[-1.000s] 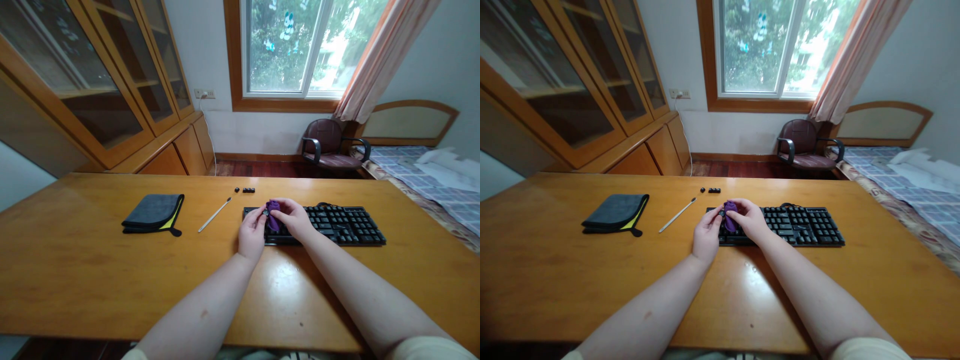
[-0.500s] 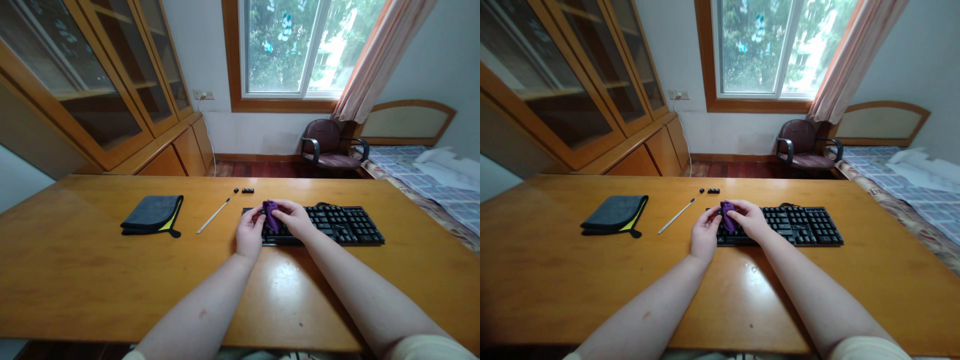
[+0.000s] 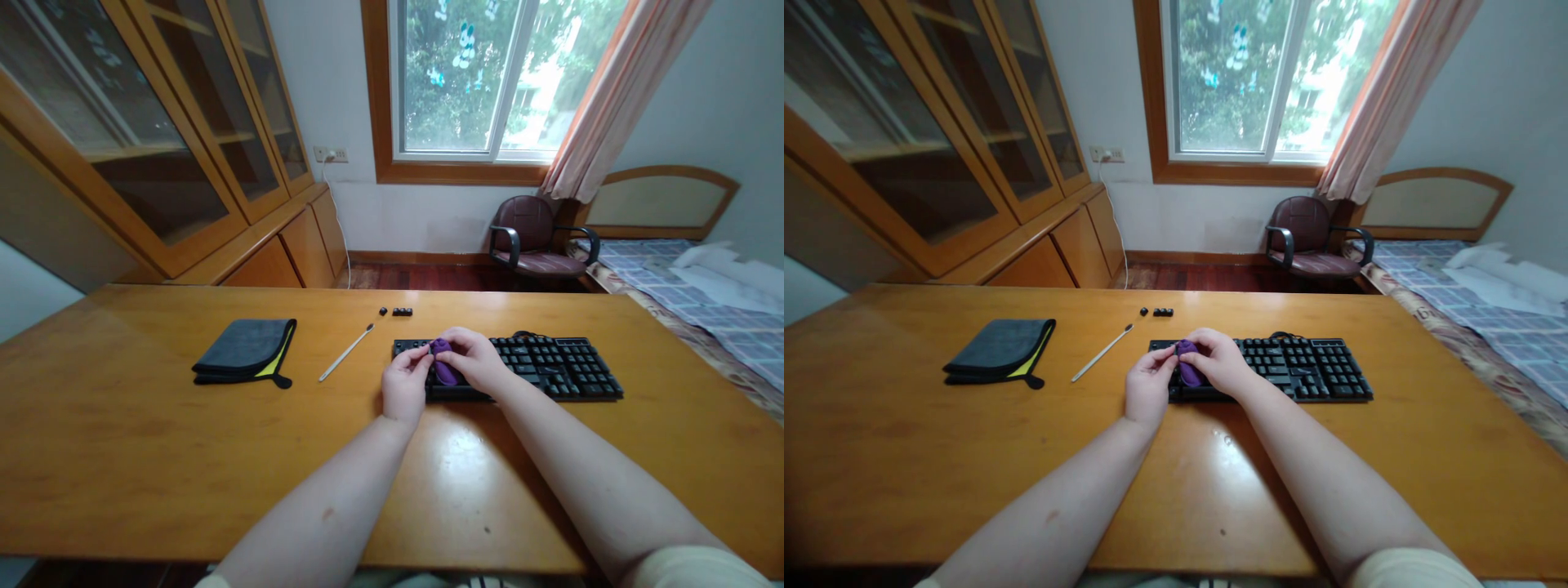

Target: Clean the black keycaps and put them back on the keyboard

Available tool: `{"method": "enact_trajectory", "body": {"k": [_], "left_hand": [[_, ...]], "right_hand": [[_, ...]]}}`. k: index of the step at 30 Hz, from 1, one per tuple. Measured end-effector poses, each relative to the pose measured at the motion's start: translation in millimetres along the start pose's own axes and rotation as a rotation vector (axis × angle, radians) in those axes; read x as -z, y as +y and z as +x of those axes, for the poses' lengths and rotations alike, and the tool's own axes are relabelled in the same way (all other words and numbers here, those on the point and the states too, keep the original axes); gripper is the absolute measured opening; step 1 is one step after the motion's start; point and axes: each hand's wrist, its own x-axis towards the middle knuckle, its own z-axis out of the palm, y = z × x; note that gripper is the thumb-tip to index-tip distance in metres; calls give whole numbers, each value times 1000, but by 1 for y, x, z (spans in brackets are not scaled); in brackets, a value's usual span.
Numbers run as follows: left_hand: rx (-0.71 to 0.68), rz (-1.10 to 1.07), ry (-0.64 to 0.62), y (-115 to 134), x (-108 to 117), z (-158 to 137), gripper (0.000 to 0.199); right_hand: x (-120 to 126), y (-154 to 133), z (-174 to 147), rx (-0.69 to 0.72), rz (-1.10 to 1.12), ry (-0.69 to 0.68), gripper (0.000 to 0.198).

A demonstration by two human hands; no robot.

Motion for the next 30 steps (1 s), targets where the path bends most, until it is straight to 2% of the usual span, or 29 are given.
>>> {"method": "enact_trajectory", "body": {"k": [7,13,17,22,26,30], "left_hand": [[14,-3,-50,3,-1,-1,25],[-104,31,-59,-2,2,1,28],[-88,-8,-29,-5,3,3,27],[-50,-44,-46,-5,0,2,27],[-35,-40,-52,-7,-1,3,30],[-69,124,-111,-9,4,3,21]], "right_hand": [[-3,-2,-1,-18,-68,57,10],[-4,11,2,-140,111,97,23],[0,16,5,-211,232,181,28],[4,16,6,-196,237,199,31],[5,12,5,-123,176,154,29],[4,3,1,-53,64,-30,25]]}}
